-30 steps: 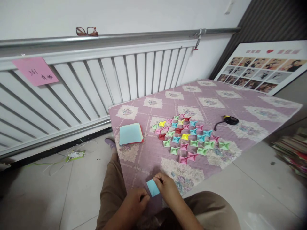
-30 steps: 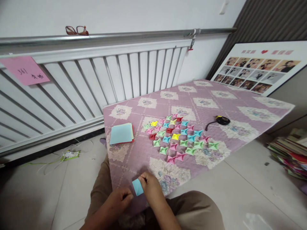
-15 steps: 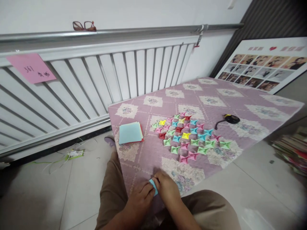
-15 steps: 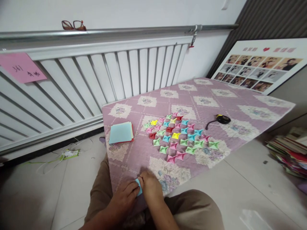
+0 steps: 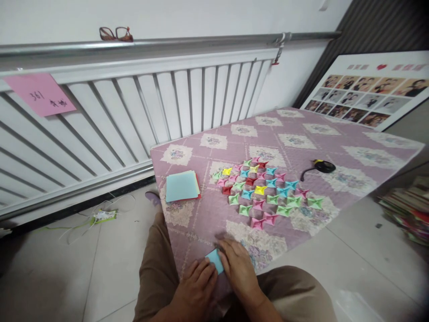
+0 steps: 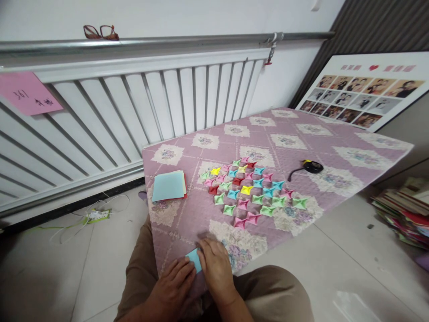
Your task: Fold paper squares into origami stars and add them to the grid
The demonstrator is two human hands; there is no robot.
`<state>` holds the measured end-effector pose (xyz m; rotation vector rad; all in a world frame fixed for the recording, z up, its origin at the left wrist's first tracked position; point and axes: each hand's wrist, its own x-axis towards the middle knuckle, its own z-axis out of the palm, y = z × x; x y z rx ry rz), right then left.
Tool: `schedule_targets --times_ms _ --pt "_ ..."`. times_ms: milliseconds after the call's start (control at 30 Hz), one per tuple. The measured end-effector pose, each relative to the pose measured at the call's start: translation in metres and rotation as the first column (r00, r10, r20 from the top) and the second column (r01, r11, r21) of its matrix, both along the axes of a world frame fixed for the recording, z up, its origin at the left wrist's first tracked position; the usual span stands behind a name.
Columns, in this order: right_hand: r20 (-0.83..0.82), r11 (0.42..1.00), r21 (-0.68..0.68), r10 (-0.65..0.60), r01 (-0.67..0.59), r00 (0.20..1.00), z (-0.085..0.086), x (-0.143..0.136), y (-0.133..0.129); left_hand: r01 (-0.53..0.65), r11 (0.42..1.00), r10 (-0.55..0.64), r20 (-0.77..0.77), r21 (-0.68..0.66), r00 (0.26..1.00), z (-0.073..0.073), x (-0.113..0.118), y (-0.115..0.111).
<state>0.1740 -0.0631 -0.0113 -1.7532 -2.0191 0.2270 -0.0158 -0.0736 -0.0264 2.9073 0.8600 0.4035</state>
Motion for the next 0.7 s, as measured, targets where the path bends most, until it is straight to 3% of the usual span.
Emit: schedule_targets --times_ms 167,267,500,700 --pt "0.088 0.958 -0.046 0.287 -0.284 0.954 -0.010 -0.003 -0.029 -0.011 0.998 0.009 0.029 0.065 1.000 0.005 0.001 0.002" --pt "0.098 0.934 -0.106 0.351 -0.341 0.931 -0.017 -0.004 -0.038 -0.003 0.997 0.002 0.014 0.083 1.000 0.005 0.000 0.004" --pt "0.158 0.934 -0.120 0.352 -0.335 0.923 -0.021 -0.003 -0.039 0.037 0.996 -0.036 -0.014 0.077 0.999 0.008 -0.004 0.007" --pt "0.290 0.970 0.040 0.219 -0.241 0.932 -0.040 0.004 -0.058 0.054 0.989 -0.059 0.033 0.135 0.998 0.002 -0.006 0.008"
